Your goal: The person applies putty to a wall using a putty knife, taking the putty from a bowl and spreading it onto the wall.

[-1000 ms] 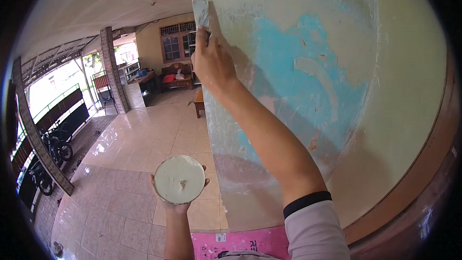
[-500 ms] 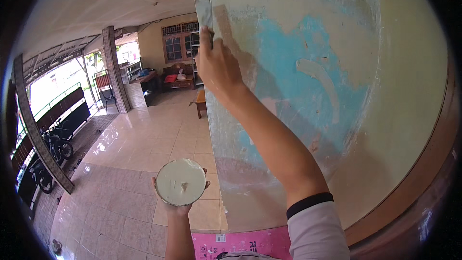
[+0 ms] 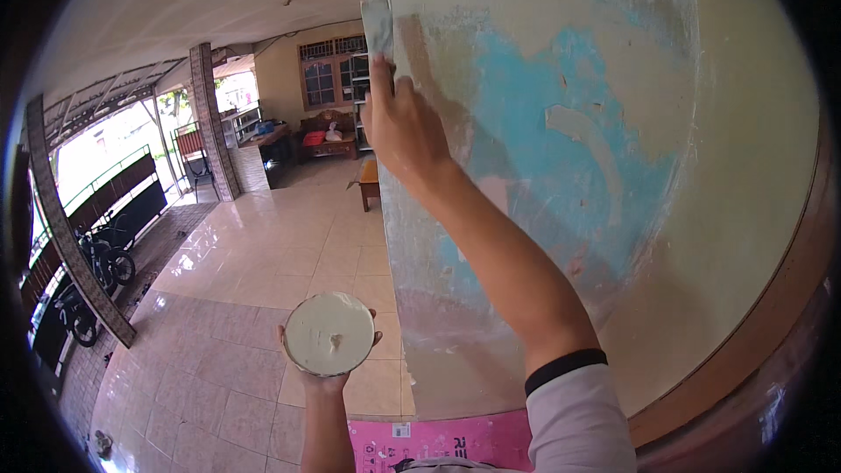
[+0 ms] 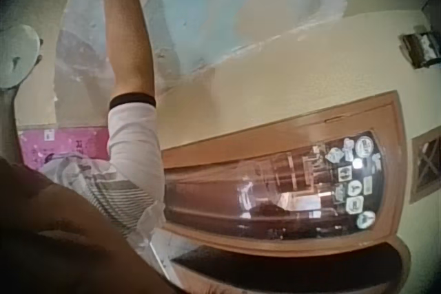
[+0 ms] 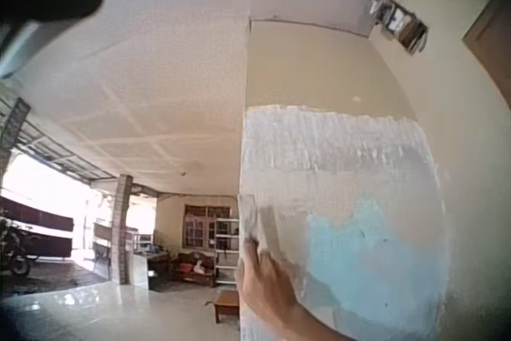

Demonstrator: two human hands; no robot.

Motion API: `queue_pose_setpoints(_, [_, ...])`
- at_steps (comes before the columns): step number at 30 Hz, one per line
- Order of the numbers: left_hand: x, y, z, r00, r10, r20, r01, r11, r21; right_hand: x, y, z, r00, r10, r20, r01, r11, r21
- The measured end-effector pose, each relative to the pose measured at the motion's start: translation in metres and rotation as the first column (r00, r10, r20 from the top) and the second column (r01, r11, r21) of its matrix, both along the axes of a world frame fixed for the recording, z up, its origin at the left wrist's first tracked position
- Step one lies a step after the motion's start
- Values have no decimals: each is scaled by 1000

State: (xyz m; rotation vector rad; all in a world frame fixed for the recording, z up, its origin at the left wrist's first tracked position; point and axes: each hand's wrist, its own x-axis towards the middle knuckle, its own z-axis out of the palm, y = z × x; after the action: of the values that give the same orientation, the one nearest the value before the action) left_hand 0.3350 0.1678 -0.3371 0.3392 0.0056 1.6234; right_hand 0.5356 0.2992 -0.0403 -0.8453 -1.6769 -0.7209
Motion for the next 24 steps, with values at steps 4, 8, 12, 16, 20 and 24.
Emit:
queue_pose_setpoints(4, [14, -5, 17, 996, -68, -50, 70, 997, 36, 7, 29, 47, 995, -60, -76, 73, 981, 181])
queue_pose_setpoints(8, [7, -5, 16, 997, -67, -37, 70, 995, 77, 12, 32, -9, 997, -72, 29, 71, 997, 40])
queue_pose_setpoints(12, [7, -13, 21, 994, -108, -28, 111, 985, 132, 14, 13, -36, 998, -31, 56, 29, 999, 33])
queue_pose_setpoints(16, [5, -4, 6, 996, -50, -69, 52, 998, 35, 7, 12, 30, 1000, 1, -10, 0, 996, 85])
queue_pose_setpoints(20, [10, -7, 13, 995, -81, -57, 84, 995, 48, 7, 26, 39, 999, -40, -35, 42, 995, 85])
queue_pose_setpoints(24, [-2, 4, -8, 1000, 7, -13, -8, 998, -64, 11, 36, -34, 996, -5, 93, -3, 996, 87])
